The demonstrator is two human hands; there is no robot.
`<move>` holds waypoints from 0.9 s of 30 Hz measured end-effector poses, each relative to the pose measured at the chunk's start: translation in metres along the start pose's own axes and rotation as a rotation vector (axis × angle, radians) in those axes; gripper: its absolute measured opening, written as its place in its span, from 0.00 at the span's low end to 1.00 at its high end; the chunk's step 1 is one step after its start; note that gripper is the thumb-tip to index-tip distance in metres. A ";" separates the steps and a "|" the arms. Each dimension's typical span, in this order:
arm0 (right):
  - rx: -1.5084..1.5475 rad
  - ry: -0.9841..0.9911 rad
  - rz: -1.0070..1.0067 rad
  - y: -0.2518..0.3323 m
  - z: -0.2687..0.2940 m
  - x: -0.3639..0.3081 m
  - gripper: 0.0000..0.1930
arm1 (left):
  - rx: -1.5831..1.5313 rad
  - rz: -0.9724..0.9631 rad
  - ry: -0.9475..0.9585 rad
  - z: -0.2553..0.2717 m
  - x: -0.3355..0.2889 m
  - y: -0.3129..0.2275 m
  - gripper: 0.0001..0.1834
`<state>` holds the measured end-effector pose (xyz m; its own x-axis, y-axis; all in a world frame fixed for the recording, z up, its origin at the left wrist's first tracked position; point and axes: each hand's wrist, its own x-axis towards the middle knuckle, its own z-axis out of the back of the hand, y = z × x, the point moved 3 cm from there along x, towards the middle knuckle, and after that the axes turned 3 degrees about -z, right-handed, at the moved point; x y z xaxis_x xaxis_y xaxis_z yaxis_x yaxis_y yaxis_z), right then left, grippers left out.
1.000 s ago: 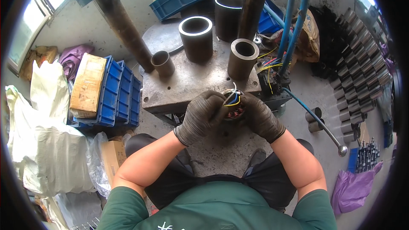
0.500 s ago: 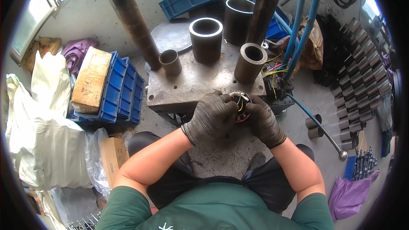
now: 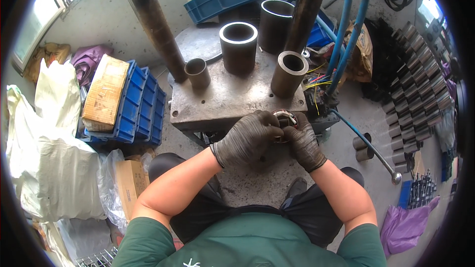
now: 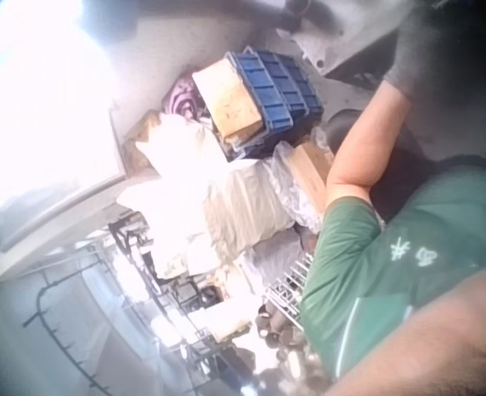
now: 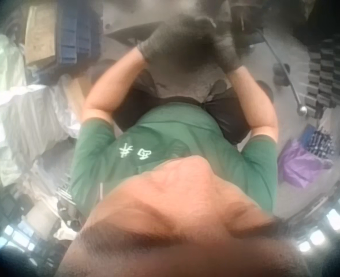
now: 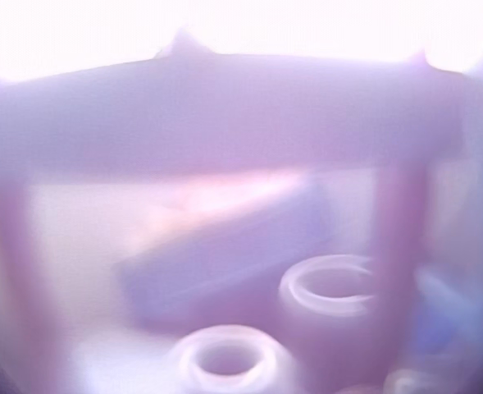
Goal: The person places a metal cylinder and a wire coil into a hydraulic press, activates the press using a lever, and then removes the assembled component.
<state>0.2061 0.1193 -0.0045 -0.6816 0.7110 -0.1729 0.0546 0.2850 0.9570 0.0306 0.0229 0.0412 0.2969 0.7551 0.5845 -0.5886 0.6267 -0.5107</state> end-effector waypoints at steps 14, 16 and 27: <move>-1.147 0.086 -0.079 0.024 0.137 -0.038 0.17 | 0.124 0.262 -0.128 0.025 -0.016 0.033 0.18; -1.263 0.083 0.060 0.018 0.212 -0.062 0.14 | 0.075 0.326 -0.112 0.021 -0.018 0.036 0.19; -0.176 -1.303 -0.548 -0.253 0.395 -0.399 0.13 | -0.012 0.298 0.108 -0.020 -0.005 -0.007 0.21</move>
<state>0.7525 0.0178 -0.2698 0.5662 0.6400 -0.5194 -0.1482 0.6989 0.6997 0.0477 0.0186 0.0290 0.1909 0.9215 0.3383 -0.6529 0.3766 -0.6572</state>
